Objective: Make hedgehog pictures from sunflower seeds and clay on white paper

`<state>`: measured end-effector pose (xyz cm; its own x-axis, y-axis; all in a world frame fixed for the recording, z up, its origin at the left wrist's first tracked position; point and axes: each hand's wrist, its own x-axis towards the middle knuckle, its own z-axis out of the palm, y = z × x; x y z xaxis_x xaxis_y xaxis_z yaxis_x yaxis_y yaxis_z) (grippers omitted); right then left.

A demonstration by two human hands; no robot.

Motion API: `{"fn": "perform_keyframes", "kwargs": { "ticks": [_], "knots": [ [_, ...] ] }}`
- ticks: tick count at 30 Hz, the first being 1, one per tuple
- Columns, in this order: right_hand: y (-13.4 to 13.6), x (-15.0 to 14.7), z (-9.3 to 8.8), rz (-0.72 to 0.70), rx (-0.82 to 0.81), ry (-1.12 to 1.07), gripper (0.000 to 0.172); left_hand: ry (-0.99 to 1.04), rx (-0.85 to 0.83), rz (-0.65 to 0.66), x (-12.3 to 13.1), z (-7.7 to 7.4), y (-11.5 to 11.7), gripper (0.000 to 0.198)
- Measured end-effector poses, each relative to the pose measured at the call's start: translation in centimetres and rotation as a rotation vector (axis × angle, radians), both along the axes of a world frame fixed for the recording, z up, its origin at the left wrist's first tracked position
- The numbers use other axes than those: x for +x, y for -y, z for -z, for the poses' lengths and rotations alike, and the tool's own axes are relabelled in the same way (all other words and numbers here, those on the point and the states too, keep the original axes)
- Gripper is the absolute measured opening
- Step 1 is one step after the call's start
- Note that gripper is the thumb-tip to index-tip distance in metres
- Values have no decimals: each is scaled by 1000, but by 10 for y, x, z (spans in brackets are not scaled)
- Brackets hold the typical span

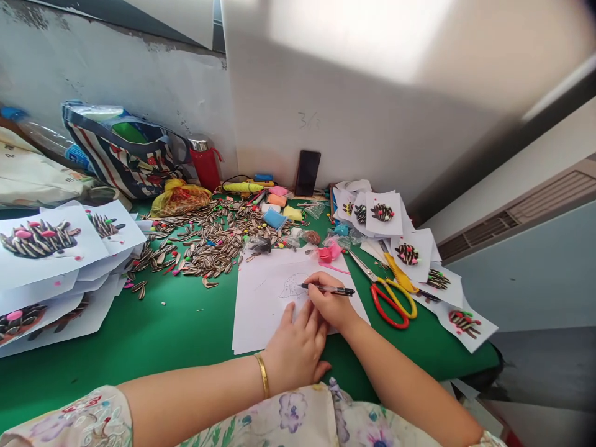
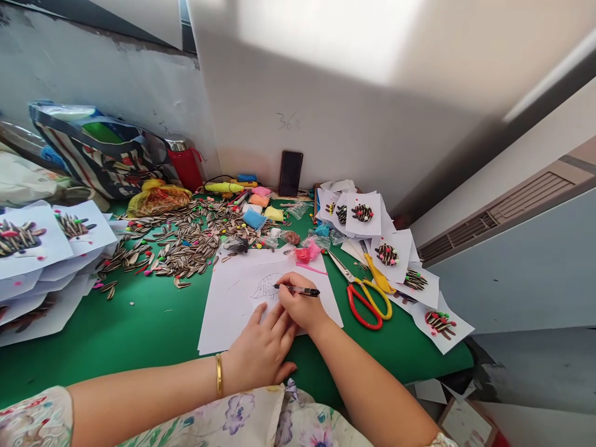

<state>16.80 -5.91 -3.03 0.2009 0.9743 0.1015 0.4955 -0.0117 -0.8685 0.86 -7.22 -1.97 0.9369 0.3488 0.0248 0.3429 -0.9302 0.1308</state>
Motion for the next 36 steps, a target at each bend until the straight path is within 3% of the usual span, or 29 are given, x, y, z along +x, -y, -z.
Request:
{"fn": "perform_keyframes", "kwargs": {
  "ticks": [29, 36],
  "knots": [
    [3, -5, -1, -8, 6, 146, 15, 0, -19, 3, 1, 5, -1, 71],
    [5, -2, -1, 3, 5, 60, 15, -14, -14, 4, 2, 3, 0, 72]
  ]
}}
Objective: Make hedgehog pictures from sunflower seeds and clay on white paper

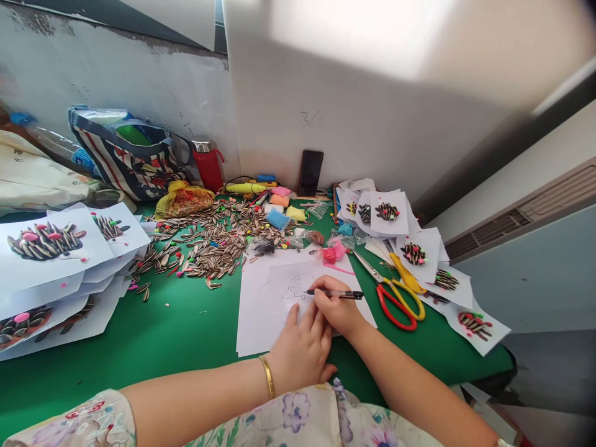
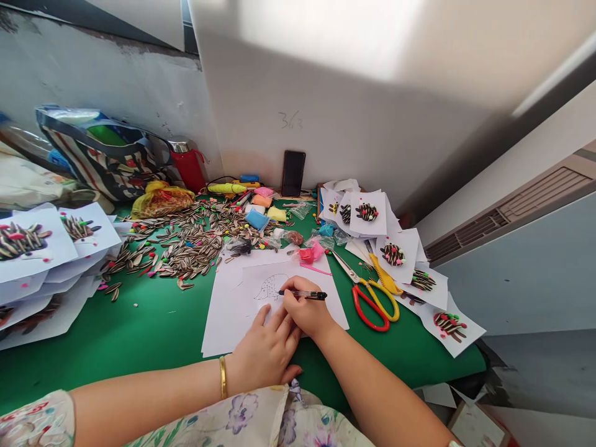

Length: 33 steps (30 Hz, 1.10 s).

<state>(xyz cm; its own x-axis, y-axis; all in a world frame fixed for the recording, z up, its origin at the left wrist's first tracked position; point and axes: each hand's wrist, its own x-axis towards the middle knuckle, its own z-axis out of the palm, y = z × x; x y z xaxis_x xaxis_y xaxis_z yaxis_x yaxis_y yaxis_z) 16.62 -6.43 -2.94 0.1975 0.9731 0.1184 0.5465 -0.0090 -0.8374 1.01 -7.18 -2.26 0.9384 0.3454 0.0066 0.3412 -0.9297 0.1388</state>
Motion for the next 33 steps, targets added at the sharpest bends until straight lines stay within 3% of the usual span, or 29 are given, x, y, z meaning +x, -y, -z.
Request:
{"fn": "perform_keyframes", "kwargs": {
  "ticks": [13, 22, 33],
  "knots": [
    [2, -4, -3, 11, -23, 104, 16, 9, 0, -2, 1, 4, -1, 73],
    [-2, 1, -1, 80, 3, -61, 16, -15, -32, 4, -1, -4, -4, 76],
    [-8, 2, 0, 40, -9, -22, 17, 16, -22, -5, 0, -2, -2, 75]
  ]
}}
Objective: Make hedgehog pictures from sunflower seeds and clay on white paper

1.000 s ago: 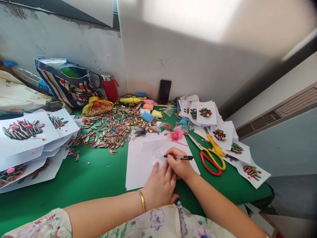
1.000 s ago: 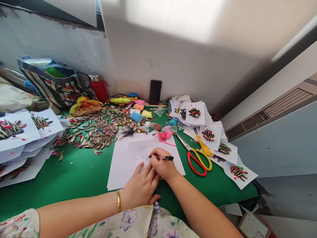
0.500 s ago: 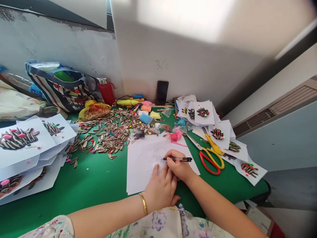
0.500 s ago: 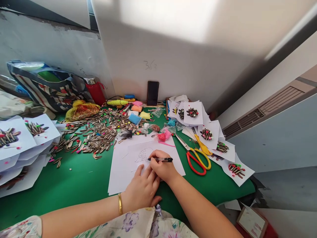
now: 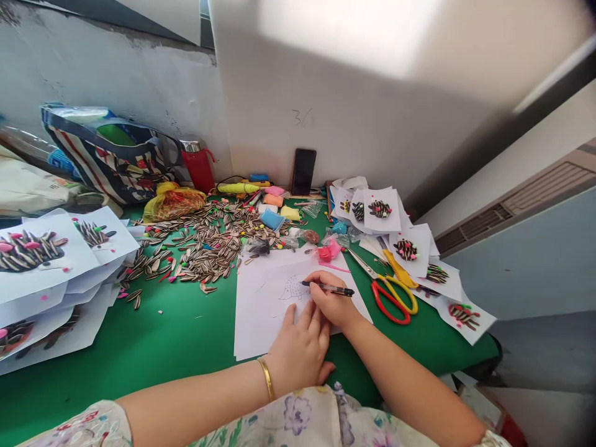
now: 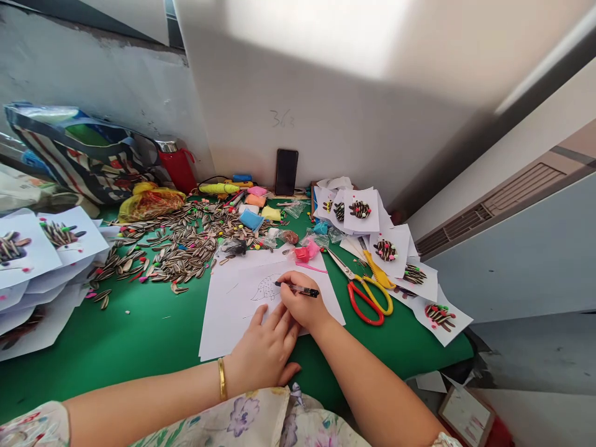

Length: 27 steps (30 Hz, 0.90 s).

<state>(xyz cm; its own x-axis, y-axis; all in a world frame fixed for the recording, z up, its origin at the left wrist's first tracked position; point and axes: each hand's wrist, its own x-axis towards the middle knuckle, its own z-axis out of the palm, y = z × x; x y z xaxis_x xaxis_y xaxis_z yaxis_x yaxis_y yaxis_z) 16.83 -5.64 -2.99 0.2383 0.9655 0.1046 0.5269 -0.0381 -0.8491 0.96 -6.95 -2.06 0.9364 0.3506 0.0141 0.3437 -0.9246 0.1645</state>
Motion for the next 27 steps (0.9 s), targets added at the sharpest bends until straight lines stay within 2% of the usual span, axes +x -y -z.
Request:
{"fn": "perform_keyframes", "kwargs": {
  "ticks": [8, 16, 27],
  "knots": [
    [0, -2, -2, 2, -2, 66, 19, 4, 8, 10, 0, 0, 0, 75],
    [1, 0, 0, 29, 1, 4, 18, 16, 26, 7, 0, 3, 1, 78],
    [1, -2, 0, 14, 6, 47, 17, -13, 19, 12, 0, -1, 0, 77]
  ]
}}
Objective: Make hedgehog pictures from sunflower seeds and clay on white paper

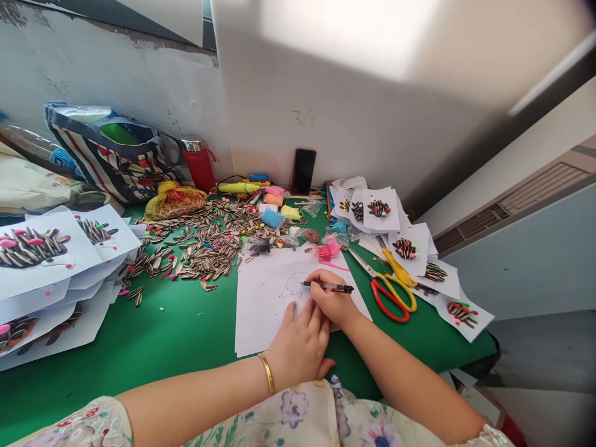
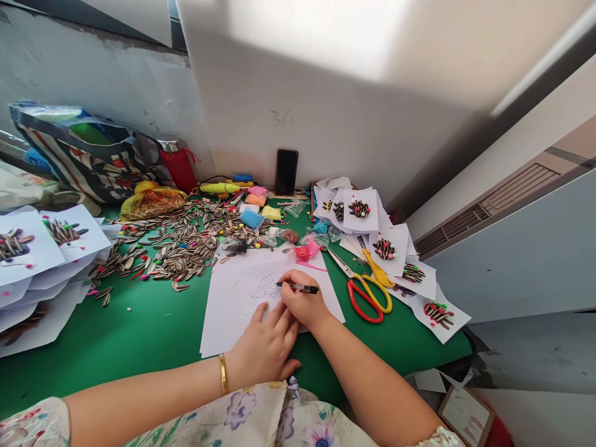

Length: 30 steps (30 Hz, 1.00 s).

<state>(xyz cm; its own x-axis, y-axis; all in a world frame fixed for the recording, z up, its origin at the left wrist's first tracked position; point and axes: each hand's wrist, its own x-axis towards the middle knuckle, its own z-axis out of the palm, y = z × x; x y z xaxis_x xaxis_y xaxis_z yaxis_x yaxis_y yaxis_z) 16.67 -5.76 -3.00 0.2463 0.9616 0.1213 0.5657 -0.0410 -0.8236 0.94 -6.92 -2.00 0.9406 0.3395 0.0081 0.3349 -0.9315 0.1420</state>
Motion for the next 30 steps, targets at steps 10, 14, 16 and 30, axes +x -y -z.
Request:
{"fn": "perform_keyframes", "kwargs": {
  "ticks": [10, 14, 16, 30],
  "knots": [
    [2, 0, -1, -5, 18, -3, 16, 2, 2, -5, 1, 0, 1, 76],
    [2, 0, -1, -7, 9, 16, 16, 7, 0, -2, 1, 1, 1, 77],
    [2, 0, 0, -7, 6, 5, 16, 6, -6, -3, 1, 1, 1, 78],
    [4, 1, -1, -6, 6, 6, 16, 5, 6, 3, 1, 1, 1, 76]
  ]
}}
